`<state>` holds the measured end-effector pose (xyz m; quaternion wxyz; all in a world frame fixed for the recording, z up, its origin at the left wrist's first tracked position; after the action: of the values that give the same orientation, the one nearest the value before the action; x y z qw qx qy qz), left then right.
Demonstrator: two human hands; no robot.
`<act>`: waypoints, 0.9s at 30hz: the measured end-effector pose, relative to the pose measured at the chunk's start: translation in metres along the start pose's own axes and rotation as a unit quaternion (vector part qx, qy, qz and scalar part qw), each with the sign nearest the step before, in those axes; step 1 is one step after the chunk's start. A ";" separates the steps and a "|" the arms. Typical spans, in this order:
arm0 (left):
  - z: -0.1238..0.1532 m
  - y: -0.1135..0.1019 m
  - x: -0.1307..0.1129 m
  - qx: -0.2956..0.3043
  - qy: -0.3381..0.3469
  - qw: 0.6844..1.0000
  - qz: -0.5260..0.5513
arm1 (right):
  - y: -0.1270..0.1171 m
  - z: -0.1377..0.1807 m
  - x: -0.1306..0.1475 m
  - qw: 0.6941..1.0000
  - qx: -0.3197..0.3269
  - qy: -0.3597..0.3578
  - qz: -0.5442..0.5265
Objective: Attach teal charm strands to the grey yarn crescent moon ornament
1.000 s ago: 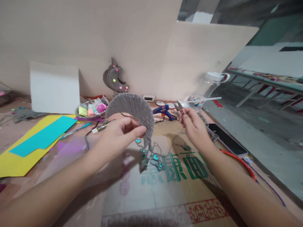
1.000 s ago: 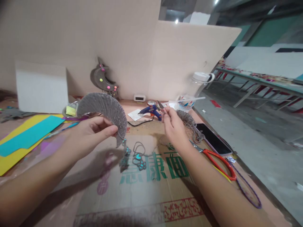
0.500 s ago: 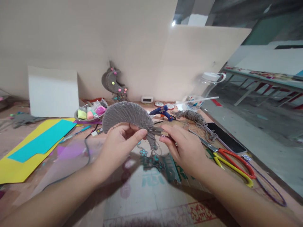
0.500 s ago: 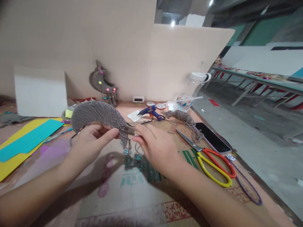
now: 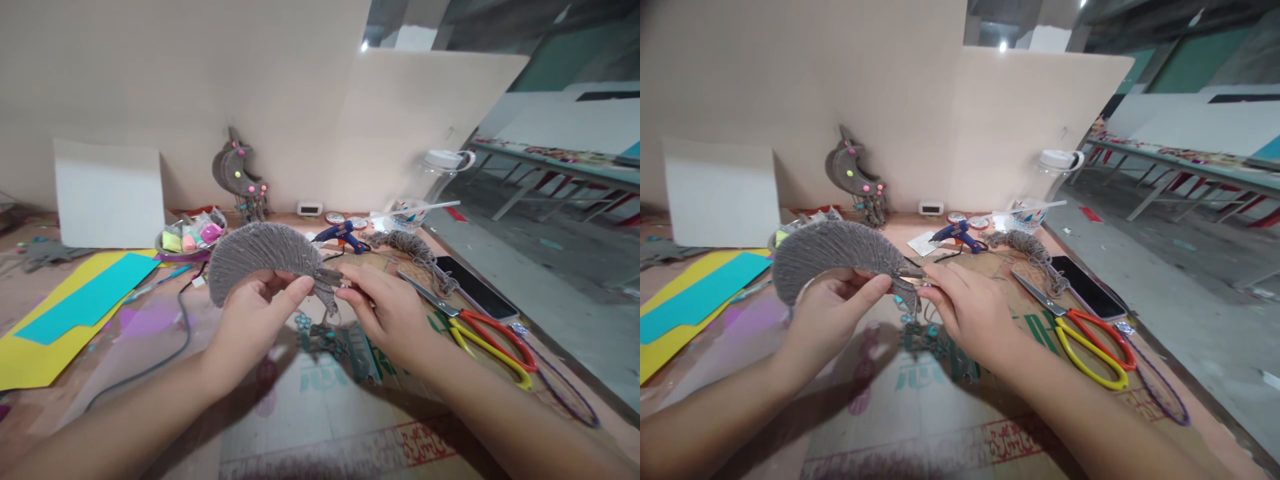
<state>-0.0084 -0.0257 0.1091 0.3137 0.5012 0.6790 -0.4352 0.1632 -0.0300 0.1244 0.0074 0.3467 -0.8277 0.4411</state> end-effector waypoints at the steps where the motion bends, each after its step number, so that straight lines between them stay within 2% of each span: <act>1: 0.000 0.000 0.000 -0.001 -0.001 1.000 0.000 | -0.001 0.000 0.000 1.000 0.001 -0.001 -0.006; 9: 0.001 0.002 0.000 -0.005 -0.011 1.000 0.012 | -0.004 0.001 0.003 0.999 -0.015 -0.014 0.028; 16: -0.003 0.005 0.004 0.001 -0.015 0.997 0.079 | -0.001 -0.002 0.002 1.000 0.004 0.024 -0.002; 22: -0.003 0.005 0.003 -0.006 -0.001 0.996 0.088 | -0.007 0.000 0.004 0.999 -0.018 0.008 0.037; 27: 0.000 0.005 0.002 -0.010 -0.015 0.997 0.074 | -0.006 0.001 0.006 0.998 -0.021 0.000 0.056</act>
<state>-0.0040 -0.0245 0.1063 0.3602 0.5401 0.6397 -0.4115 0.1625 -0.0360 0.1295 -0.0103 0.2995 -0.8550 0.4233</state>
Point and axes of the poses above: each hand's wrist, its own z-axis away from the middle knuckle, its own y-axis out of the palm, x = y × z, the point moved 6 cm from there along -z, towards the middle knuckle, and after that the axes turned 15 degrees about y, right-handed, at the moved point
